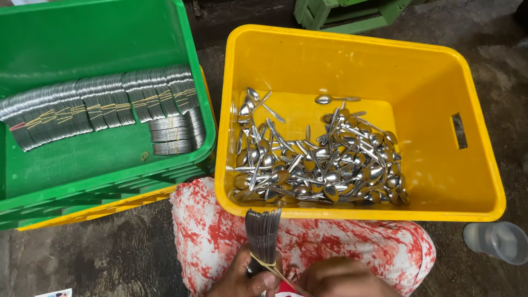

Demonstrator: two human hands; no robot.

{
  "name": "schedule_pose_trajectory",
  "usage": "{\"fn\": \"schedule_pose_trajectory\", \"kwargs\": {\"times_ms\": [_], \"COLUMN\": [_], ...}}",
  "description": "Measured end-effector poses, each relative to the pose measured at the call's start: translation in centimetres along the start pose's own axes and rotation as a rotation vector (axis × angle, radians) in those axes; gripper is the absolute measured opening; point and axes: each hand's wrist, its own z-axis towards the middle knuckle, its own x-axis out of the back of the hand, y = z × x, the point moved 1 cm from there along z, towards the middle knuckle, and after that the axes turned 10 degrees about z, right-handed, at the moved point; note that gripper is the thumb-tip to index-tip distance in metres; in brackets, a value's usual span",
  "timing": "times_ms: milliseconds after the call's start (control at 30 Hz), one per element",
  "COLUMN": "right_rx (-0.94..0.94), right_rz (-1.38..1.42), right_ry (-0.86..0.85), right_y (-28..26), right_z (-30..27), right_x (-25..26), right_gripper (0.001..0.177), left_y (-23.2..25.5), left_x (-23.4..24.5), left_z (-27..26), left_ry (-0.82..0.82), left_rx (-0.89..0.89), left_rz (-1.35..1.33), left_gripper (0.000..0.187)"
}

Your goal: Sorting loose metal spoons into stacks and securing them with rubber bands before placing them in a storage crate.

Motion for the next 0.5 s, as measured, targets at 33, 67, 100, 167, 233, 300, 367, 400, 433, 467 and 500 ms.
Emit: {"fn": "schedule_pose_trajectory", "kwargs": {"times_ms": [33,67,100,167,233,300,367,400,433,467,500], "right_rx": [-0.022,-0.046,-0.044,0.065,0.018,-0.033,-0.214,-0.212,-0.251,-0.289,-0.296], "right_rz": [0.225,0.448,0.447,1.049,1.087,1.118,0.932,0.934,0.802,0.671,0.672], "right_ry": [0.222,0.443,0.441,0.852,1.053,1.254,1.122,1.127,1.032,0.936,0.929], "right_y": [1.1,2.2,3.3,5.7,6.9,7.7,8.1,7.7,7.3,7.0,6.9], "right_z": [-1.0,-2.1,-2.0,-2.2,-1.3,-1.2,-1.4,-1.0,-0.5,0.0,-0.2], "right_x": [-0.2,-0.4,-1.1,-2.3,-2.4,-2.2,-1.8,-1.4,-1.0,-0.7,-0.3], "right_gripper": [0.019,0.015,0.015,0.032,0.037,0.05,0.054,0.054,0.052,0.051,0.051], "left_y": [0.1,0.3,0.6,1.4,2.9,4.3,5.9,5.7,5.3,5.0,5.6], "left_x": [-0.1,-0.2,-0.6,-1.3,-1.6,-1.4,-0.8,-0.5,-0.2,0.1,-0.4], "left_z": [0.0,0.0,0.5,1.6,2.4,2.8,2.8,2.4,2.2,1.8,1.6], "left_ry": [0.043,0.087,0.088,0.085,0.182,0.278,0.286,0.281,0.247,0.212,0.221], "left_rx": [0.029,0.058,0.056,-0.154,-0.234,-0.311,-0.485,-0.483,-0.39,-0.297,-0.295], "left_rz": [0.021,0.042,0.043,0.272,0.529,0.786,0.983,0.983,1.067,1.148,1.144], "left_gripper": [0.031,0.037,0.037,0.018,0.015,0.013,0.018,0.018,0.014,0.011,0.011]}}
